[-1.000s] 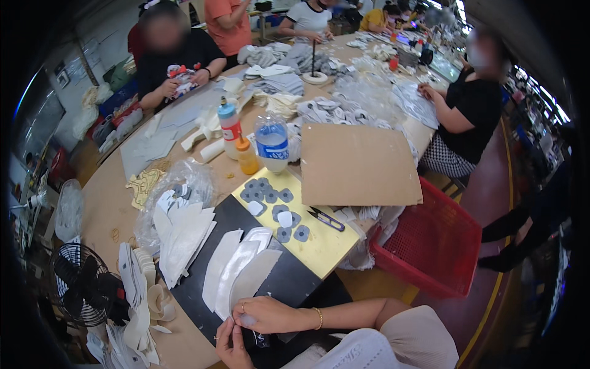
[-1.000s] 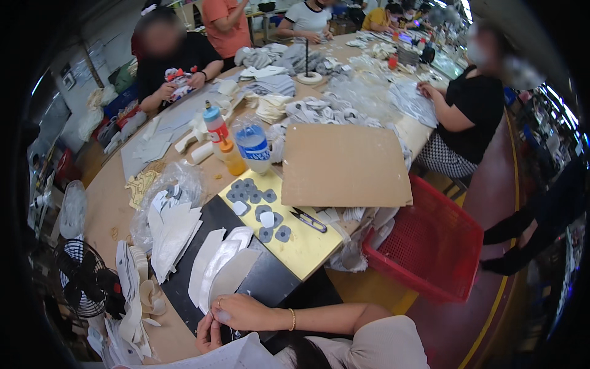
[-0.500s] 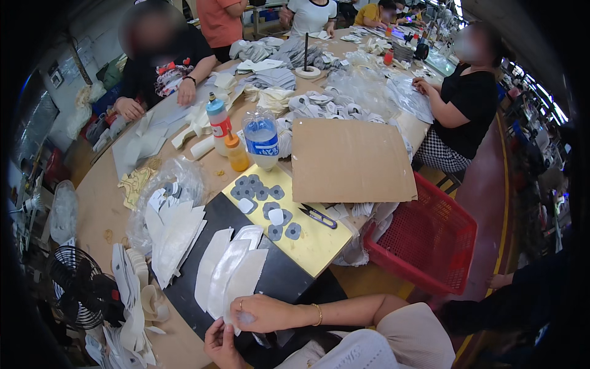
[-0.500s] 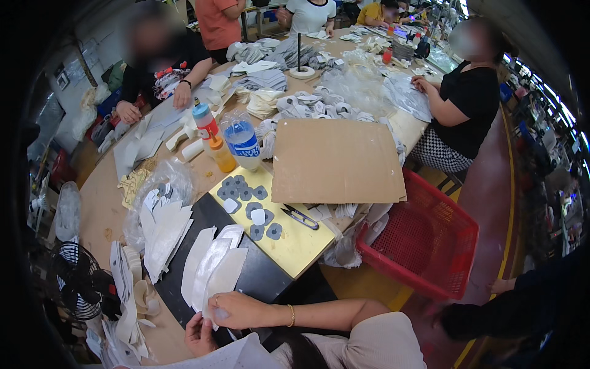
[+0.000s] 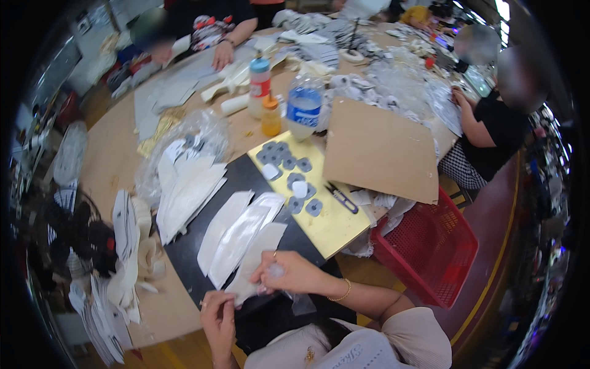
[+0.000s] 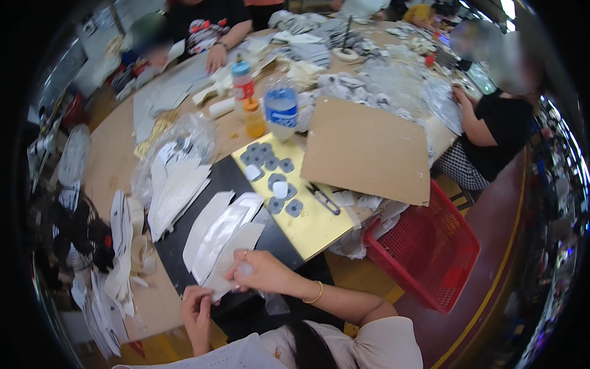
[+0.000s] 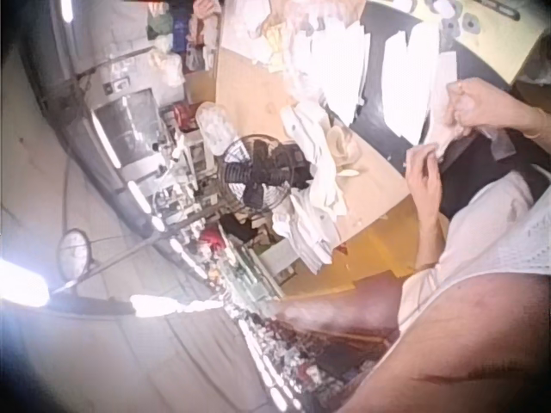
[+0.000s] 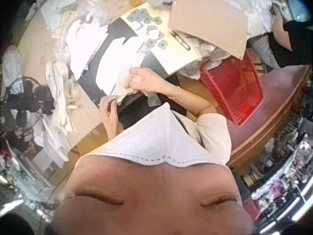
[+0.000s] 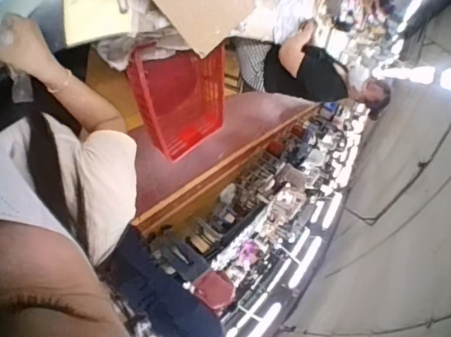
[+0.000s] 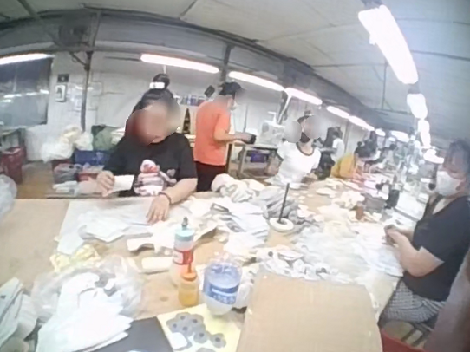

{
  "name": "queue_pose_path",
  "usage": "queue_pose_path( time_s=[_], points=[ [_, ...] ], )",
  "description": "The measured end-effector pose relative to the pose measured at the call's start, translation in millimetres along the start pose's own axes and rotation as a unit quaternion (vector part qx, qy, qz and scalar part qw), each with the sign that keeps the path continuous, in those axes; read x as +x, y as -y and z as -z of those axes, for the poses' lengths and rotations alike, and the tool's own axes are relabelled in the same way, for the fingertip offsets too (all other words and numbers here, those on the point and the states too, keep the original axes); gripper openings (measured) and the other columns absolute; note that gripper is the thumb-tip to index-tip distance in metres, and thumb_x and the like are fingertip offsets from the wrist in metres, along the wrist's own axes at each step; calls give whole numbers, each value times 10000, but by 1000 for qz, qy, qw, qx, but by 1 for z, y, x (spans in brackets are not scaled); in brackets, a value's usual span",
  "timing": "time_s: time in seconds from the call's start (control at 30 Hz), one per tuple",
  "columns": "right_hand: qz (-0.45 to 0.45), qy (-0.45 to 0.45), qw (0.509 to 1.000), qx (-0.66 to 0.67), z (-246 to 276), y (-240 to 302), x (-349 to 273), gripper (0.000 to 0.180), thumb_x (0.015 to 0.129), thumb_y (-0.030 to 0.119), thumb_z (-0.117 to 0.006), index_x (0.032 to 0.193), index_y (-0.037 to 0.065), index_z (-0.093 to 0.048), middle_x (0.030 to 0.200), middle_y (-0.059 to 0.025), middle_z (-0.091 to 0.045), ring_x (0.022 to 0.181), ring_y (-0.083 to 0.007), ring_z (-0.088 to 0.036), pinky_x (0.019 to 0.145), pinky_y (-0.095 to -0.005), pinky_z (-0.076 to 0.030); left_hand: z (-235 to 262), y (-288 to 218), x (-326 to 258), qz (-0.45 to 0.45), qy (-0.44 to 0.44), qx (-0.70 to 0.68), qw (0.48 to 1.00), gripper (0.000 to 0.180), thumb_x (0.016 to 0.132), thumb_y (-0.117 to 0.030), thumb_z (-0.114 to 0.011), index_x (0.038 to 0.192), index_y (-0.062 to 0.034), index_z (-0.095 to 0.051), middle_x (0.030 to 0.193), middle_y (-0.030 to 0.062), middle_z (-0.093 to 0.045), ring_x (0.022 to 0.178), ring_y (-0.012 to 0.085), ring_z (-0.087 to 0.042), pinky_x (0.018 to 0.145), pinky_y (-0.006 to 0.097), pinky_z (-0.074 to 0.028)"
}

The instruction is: The person assembles white fabric pieces by applying adhesive and attaching small gray circular components. They handle the pieces one at a time, aligning and pressing them together, then stack the completed units on the table.

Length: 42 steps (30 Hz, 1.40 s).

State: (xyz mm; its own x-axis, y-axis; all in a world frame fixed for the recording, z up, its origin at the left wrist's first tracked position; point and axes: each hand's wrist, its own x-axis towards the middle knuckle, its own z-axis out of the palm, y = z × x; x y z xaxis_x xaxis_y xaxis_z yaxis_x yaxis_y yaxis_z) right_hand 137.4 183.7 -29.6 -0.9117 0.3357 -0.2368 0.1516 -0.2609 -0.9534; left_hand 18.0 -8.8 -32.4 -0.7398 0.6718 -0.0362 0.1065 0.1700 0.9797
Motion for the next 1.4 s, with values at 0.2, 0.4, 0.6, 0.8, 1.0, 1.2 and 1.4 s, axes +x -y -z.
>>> queue_pose_path(
  time_s=[0.2,0.4,0.6,0.8,1.0,1.2,1.4],
  points=[
    [47,-80,970,-225,-5,-2,2,535,683,321,-900,958,60,-523,867,-57,-603,789,-135,-569,738,-296,-484,-3,-14,8,-113,72,156,979,175,811,60,-699,968,-15,-720,912,113,-653,776,211,-643,649,267,-509],
    [-14,-27,944,-327,18,26,-6,457,699,318,-882,780,39,-529,752,-123,-630,682,-264,-633,639,-360,-489,27,-40,12,-144,129,173,966,275,782,99,-692,1022,-31,-723,932,111,-658,791,244,-661,682,305,-533],
    [118,-92,989,14,50,74,-32,231,832,52,-734,779,65,-510,945,-178,-650,751,-211,-680,600,-299,-579,50,-66,38,-208,75,156,963,299,766,128,-680,1016,-25,-737,953,111,-672,789,202,-673,666,274,-540],
    [291,-342,894,-2,115,102,-77,214,886,101,-630,1025,55,-474,923,-128,-599,728,-179,-647,637,-295,-598,56,-64,92,-219,-1,-1,976,222,809,129,-652,985,19,-728,968,106,-677,736,146,-660,639,242,-549],
    [378,-373,845,63,134,112,-101,248,866,74,-642,1043,72,-469,906,-102,-589,729,-148,-603,696,-272,-533,97,10,177,-60,-36,-45,997,172,886,8,-661,1054,37,-687,980,104,-677,720,133,-657,621,217,-528],
    [284,-310,905,-59,89,93,-48,259,858,72,-689,1043,47,-509,884,-73,-595,724,-122,-567,681,-236,-481,93,23,182,43,-22,23,999,271,875,-84,-707,1131,-1,-670,899,50,-624,625,88,-602,554,193,-466],
    [184,-223,948,-132,52,88,-18,173,839,116,-757,948,30,-653,900,-37,-628,780,-88,-570,697,-223,-461,78,-7,203,-115,-95,371,916,465,802,-370,-780,1105,-27,-698,1023,184,-606,994,342,-582,853,412,-472]
  ],
)
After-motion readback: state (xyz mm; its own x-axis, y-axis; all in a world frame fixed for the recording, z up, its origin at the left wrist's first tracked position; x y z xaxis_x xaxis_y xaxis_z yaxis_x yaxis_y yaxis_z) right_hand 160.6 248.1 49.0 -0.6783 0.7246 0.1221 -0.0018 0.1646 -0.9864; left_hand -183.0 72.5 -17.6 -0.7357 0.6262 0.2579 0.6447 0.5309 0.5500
